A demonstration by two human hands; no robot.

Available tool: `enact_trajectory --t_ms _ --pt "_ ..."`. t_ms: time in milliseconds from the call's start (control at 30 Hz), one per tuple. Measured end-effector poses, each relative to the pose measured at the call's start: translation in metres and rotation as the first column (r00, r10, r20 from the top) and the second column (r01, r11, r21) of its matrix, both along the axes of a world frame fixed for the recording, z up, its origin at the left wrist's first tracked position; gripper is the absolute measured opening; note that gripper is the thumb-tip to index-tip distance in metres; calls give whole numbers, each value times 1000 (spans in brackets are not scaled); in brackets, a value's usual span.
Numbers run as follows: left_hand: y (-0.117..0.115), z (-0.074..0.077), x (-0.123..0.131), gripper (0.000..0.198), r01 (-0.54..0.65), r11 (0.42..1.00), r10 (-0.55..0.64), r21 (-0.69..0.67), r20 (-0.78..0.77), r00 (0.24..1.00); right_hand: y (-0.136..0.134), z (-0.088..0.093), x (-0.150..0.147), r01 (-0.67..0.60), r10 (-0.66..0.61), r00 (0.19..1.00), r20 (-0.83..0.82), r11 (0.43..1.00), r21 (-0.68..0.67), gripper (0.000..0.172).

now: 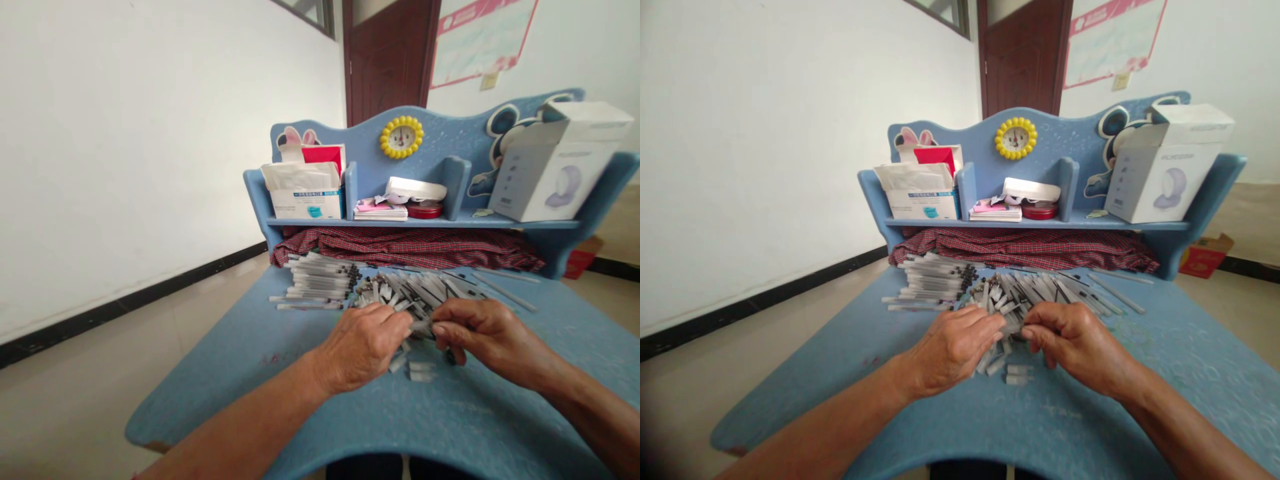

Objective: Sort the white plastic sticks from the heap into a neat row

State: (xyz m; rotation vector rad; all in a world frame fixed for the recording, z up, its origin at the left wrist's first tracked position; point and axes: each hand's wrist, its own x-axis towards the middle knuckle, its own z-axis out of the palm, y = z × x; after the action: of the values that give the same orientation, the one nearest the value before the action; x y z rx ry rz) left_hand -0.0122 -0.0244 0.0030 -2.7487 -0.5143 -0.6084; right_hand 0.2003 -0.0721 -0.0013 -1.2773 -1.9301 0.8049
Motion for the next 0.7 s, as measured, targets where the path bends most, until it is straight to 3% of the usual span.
enact_trajectory --t_ms 100,267,433,500,633,700 --pt "-1 -1 -2 19 -6 1000 6 -10 20 1000 0 0 0 16 -16 1000 26 1000 9 22" --pt "-3 -2 -2 22 -19 1000 19 1 46 999 -1 2 -2 26 -44 983 177 994 105 37" --pt "-2 -3 -1 24 -4 1000 4 2 53 999 -1 2 -2 29 -28 999 36 999 -22 17" --pt "-1 -4 -1 24 -5 1000 5 -2 55 998 0 1 -1 47 -46 999 22 998 -31 21" --pt "1 -6 -1 23 -7 1000 8 -3 61 998 1 2 -1 56 -66 984 166 996 64 31" --pt "0 -6 -1 23 -10 1000 11 -4 61 998 2 1 -2 49 -55 987 149 998 44 29"
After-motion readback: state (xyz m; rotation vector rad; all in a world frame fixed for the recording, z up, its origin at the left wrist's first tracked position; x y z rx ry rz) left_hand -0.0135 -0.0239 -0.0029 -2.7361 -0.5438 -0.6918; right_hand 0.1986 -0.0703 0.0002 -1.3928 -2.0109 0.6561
